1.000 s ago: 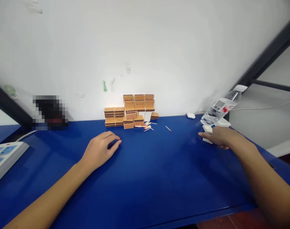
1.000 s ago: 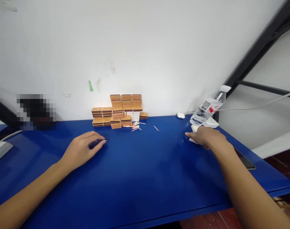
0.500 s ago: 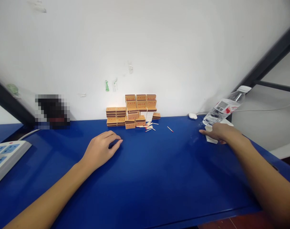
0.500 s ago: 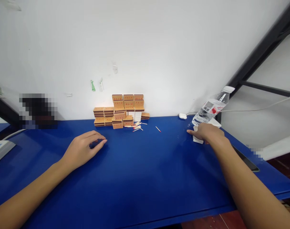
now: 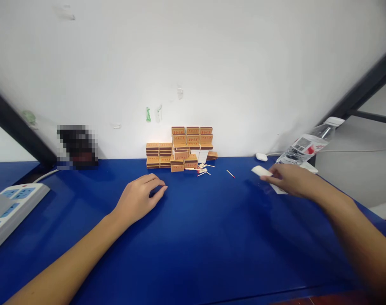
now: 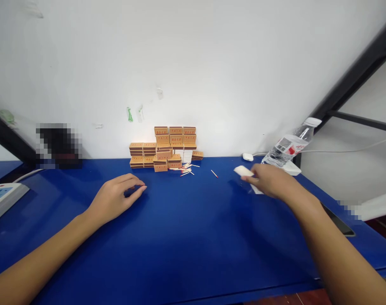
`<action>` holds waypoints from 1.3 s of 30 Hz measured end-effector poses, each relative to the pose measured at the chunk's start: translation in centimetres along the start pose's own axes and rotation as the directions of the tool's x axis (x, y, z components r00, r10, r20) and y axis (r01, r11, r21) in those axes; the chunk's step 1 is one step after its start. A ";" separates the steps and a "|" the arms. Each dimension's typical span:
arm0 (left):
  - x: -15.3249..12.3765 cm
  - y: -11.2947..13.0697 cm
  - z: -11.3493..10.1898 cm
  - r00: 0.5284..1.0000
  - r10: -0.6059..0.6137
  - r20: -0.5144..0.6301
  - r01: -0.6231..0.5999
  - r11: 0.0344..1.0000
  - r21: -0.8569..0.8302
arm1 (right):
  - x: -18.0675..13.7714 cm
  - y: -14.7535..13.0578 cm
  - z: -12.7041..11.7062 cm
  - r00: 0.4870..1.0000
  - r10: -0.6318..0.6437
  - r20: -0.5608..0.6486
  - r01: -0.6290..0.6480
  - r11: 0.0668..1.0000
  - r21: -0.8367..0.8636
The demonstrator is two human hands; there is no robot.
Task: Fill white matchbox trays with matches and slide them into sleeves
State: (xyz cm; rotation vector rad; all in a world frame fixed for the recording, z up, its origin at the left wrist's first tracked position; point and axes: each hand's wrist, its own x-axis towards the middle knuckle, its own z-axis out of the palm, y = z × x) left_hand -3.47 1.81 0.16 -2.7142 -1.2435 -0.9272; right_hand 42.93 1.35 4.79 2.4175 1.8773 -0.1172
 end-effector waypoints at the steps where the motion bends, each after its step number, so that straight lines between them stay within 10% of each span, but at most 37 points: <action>1: 0.0 0.0 0.1 1.000 0.006 0.004 -0.006 1.000 -0.005 | -0.8 -1.5 -0.3 0.980 -0.199 -0.015 0.199 0.978 0.057; 3: 0.0 0.1 0.1 1.000 0.025 0.009 -0.025 1.000 -0.017 | -2.5 -5.1 -0.7 0.856 -0.509 -0.088 0.517 0.845 0.135; 7: 0.0 1.1 -0.2 0.998 0.055 0.027 -0.053 0.995 -0.081 | -5.0 -13.3 -0.2 0.657 -0.743 -0.126 0.754 0.651 0.093; 13: 0.0 2.2 -0.2 0.985 0.076 0.156 -0.051 0.986 -0.156 | -6.6 -18.9 0.3 0.541 -0.836 -0.098 0.840 0.543 0.006; 17: -0.2 2.1 0.3 0.984 0.077 0.159 -0.047 0.982 -0.182 | -3.6 -15.5 -0.6 0.569 -0.793 -0.217 0.822 0.540 0.182; 22: -0.2 2.0 0.3 0.985 0.050 0.165 -0.013 0.976 -0.219 | 3.4 -7.4 -0.9 0.858 -0.395 -0.327 0.455 0.881 0.130; 25: -0.1 1.9 -0.1 0.987 0.042 0.157 -0.003 0.971 -0.237 | 6.0 -4.6 0.0 0.939 -0.271 -0.211 0.295 0.951 0.090; 39: -0.4 2.8 0.5 0.995 0.026 0.093 0.001 0.960 -0.278 | 5.7 -8.4 3.0 0.921 -0.376 -0.097 0.385 0.919 0.092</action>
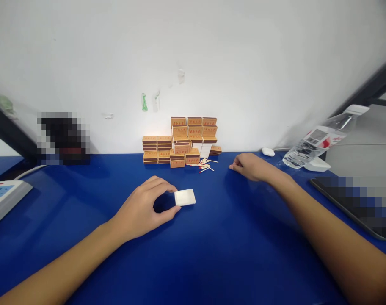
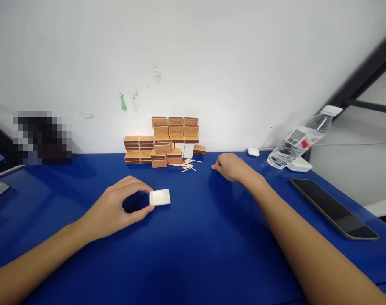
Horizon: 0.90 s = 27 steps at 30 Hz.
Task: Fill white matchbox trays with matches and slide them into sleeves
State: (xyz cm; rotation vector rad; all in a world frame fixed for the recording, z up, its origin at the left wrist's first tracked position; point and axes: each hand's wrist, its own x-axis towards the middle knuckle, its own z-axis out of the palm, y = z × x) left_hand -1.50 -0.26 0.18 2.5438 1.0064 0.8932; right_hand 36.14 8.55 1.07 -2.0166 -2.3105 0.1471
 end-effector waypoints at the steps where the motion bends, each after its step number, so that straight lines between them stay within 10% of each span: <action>1: 0.0 0.0 0.1 1.000 -0.001 -0.006 0.001 1.000 -0.002 | -0.2 -0.2 0.0 1.000 -0.005 -0.003 0.005 1.000 0.023; 5: -0.1 0.0 0.2 1.000 -0.008 -0.020 0.008 1.000 0.009 | -2.0 -2.9 -1.0 0.995 -0.071 -0.074 0.089 0.955 0.282; 13: -0.1 0.1 0.5 1.000 -0.008 -0.018 0.009 1.000 0.007 | -6.3 -11.9 -0.8 0.941 -0.329 -0.080 0.257 0.542 0.800; 23: -0.1 0.4 0.4 0.999 -0.008 -0.049 0.008 1.000 -0.001 | -7.1 -13.8 1.3 0.968 -0.204 -0.144 0.226 0.478 0.849; 27: 0.0 0.3 0.5 0.995 -0.032 -0.093 0.033 0.999 0.017 | -7.2 -13.7 1.7 0.940 -0.255 -0.227 0.340 0.635 0.694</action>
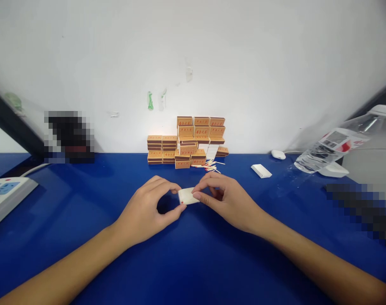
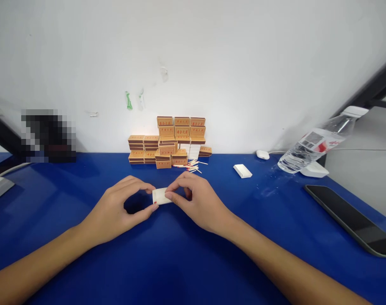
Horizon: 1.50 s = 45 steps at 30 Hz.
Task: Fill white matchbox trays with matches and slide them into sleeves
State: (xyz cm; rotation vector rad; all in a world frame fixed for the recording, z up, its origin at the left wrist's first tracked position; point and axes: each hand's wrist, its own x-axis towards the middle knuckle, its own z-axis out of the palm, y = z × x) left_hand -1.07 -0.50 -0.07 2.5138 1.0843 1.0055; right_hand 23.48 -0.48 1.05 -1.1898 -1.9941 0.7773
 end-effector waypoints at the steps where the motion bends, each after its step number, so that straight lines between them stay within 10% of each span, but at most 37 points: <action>1: 0.0 -0.1 0.0 1.000 -0.004 -0.007 0.004 1.000 0.005 | 0.0 0.1 -0.2 0.999 -0.034 -0.016 0.033 0.997 -0.067; 10: -0.2 0.0 0.0 0.999 0.035 0.009 -0.035 0.999 -0.026 | 2.4 5.5 -4.6 0.963 -0.070 -0.261 -0.069 0.870 -0.488; 17: -0.1 0.1 0.0 0.999 0.028 0.030 -0.026 0.999 -0.042 | 4.7 8.2 -5.1 0.988 -0.150 -0.030 0.120 0.880 -0.459; 45: 0.0 -0.1 0.2 0.999 0.011 0.049 -0.009 0.999 -0.033 | 2.9 5.6 -5.0 0.975 0.027 0.219 0.075 0.894 -0.443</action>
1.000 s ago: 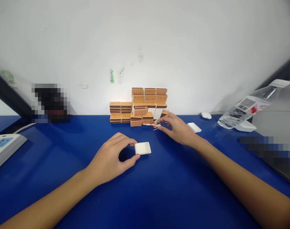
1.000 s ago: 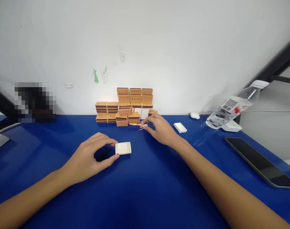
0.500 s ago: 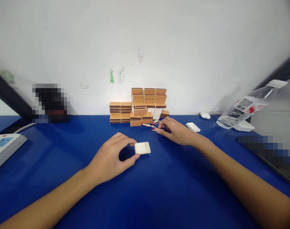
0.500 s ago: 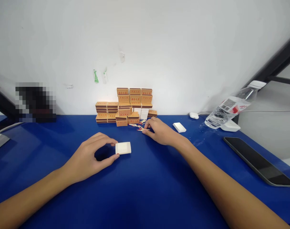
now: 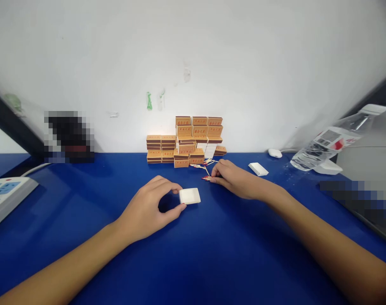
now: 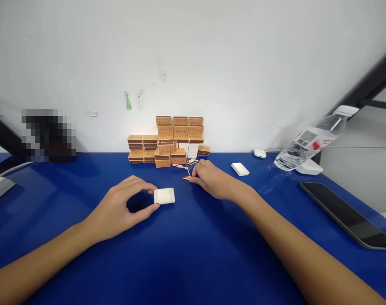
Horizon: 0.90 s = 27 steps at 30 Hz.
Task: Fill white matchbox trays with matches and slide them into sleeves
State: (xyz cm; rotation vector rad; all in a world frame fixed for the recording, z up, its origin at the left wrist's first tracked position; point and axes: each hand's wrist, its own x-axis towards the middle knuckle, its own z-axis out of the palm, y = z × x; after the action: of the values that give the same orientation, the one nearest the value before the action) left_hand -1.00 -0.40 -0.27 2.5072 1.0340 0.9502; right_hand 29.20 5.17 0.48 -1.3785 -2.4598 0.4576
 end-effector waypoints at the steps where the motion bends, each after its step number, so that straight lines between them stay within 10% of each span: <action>1: 0.0 0.0 0.0 1.000 0.000 0.001 0.000 1.000 0.000 | 0.0 -0.1 0.0 1.000 0.002 0.003 -0.002 1.000 0.001; 27: 0.0 0.1 -0.1 1.000 -0.018 0.014 0.017 1.000 0.009 | -0.7 -1.8 0.7 0.999 -0.034 -0.024 0.033 0.997 -0.065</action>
State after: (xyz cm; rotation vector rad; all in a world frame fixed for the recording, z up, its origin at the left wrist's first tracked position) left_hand -1.04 -0.46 -0.16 2.5044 1.0566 0.9235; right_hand 27.87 3.59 0.53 -1.3565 -2.4936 0.3543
